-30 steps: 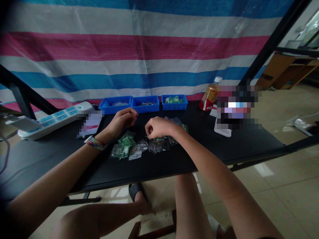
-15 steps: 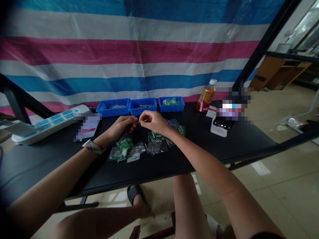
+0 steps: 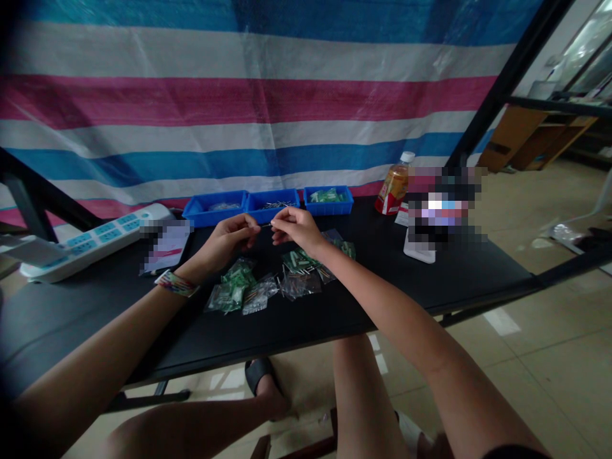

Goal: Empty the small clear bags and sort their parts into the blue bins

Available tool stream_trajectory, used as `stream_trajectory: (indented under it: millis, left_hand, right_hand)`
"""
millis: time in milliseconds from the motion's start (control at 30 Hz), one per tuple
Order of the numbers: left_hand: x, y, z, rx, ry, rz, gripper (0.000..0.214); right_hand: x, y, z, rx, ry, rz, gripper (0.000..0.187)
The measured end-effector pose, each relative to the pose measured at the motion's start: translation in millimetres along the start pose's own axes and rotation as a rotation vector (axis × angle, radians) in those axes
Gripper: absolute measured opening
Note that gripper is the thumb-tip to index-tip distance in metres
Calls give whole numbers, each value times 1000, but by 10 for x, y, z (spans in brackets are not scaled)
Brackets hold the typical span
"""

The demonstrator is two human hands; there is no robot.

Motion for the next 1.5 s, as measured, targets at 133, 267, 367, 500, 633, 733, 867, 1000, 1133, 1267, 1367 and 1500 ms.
stream_trajectory:
  millis: [133, 267, 367, 500, 633, 733, 867, 1000, 1133, 1267, 1367, 1500]
  left_hand:
    - [-1, 12, 1, 7, 26, 10, 29]
    - [-7, 21, 13, 0, 25, 0, 31]
    - [-9, 23, 13, -10, 22, -14, 32]
    - [3, -3, -4, -71, 16, -79, 34]
    - [18, -45, -17, -91, 12, -136, 43]
    - [18, -49, -14, -78, 22, -112, 41]
    - [5, -14, 3, -58, 32, -84, 35]
    - [-6, 27, 20, -43, 22, -52, 29]
    - [-11, 34, 13, -25, 14, -15, 24]
    - [-11, 25, -1, 5, 18, -2, 22]
    - [-13, 25, -2, 22, 26, 3, 22]
    - [-17, 38, 8, 35, 33, 18, 25]
  right_hand:
    - [-12, -24, -22, 65, 14, 10, 35]
    - [-20, -37, -11, 73, 1, -34, 33]
    - [-23, -48, 8, 68, -15, -69, 30]
    - [-36, -79, 26, 1, 6, -140, 29]
    - [-65, -106, 55, -90, 3, -216, 30]
    - [-75, -108, 78, -134, -17, -220, 32]
    - [-63, -103, 71, -121, 6, -171, 35]
    - [-51, -95, 53, -64, -22, -94, 36]
    - [-50, -79, 52, -24, -47, -49, 36]
    - [-42, -55, 50, 6, -36, -22, 34]
    - [-37, -48, 40, 21, -24, -11, 32]
    - [-39, -51, 29, 27, -14, 9, 29]
Point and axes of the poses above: each hand's wrist, its own x-axis towards the middle knuckle, its own z-axis out of the palm, y = z × x, the point moved 2 cm from there along x, towards the middle knuckle, and after that the axes turned 7 degrees about -y, right-handed, at the moved point
